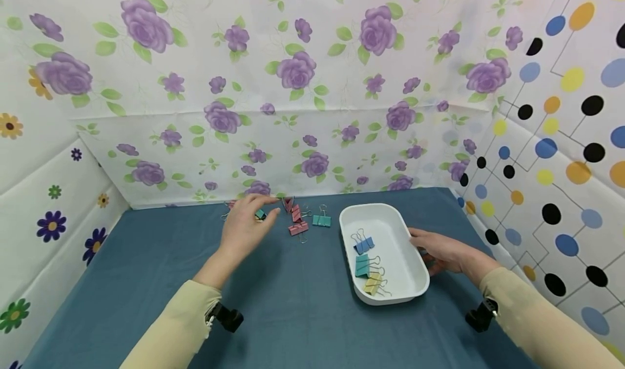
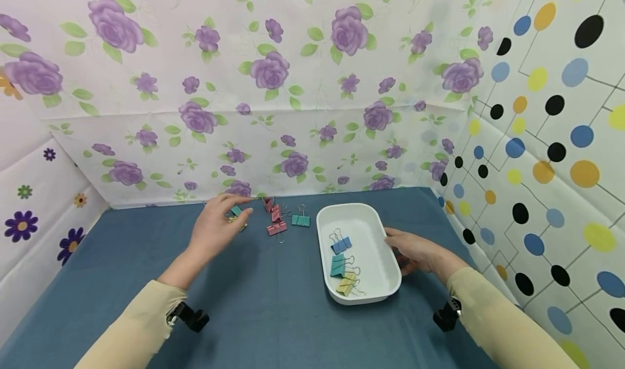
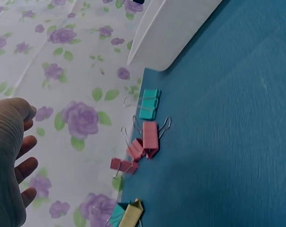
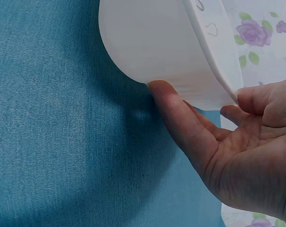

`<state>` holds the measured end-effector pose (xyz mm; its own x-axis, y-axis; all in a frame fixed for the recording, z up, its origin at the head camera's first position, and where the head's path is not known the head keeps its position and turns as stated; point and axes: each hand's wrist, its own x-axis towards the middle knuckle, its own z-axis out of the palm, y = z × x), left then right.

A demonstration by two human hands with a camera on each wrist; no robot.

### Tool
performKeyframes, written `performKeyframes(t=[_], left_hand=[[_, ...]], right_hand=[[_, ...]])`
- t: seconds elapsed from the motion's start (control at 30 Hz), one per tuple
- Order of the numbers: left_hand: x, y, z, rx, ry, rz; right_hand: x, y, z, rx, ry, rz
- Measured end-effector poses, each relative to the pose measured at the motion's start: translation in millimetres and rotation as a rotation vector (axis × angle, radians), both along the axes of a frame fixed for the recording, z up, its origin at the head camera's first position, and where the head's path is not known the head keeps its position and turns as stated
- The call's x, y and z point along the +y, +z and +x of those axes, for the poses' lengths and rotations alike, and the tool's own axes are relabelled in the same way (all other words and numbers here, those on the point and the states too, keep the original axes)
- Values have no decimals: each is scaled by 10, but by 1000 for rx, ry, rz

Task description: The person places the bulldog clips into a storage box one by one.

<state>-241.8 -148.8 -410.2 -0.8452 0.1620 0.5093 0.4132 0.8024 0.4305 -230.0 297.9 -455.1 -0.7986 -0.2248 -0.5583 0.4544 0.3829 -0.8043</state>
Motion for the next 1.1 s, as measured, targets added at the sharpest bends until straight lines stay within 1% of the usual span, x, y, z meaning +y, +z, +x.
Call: performKeyframes(t=[0.17,0.4,0.57,0.9,1.1], left_hand=[[-93,12,-13,-3,23,-8],[-230,45,-30,-38,49,-9],[-313,52,-64,-58,69,-1],[-460,2,-133,-88,120,9],[-535,-68,-167,-112,148,21]], right_hand=[[1,5,11,-2,1,-4],[6,8,20,-2,5,-6],[5,16,23,-2,4,-5],[5,13,23,0,5,-6],[1,7,12,3,4,1]])
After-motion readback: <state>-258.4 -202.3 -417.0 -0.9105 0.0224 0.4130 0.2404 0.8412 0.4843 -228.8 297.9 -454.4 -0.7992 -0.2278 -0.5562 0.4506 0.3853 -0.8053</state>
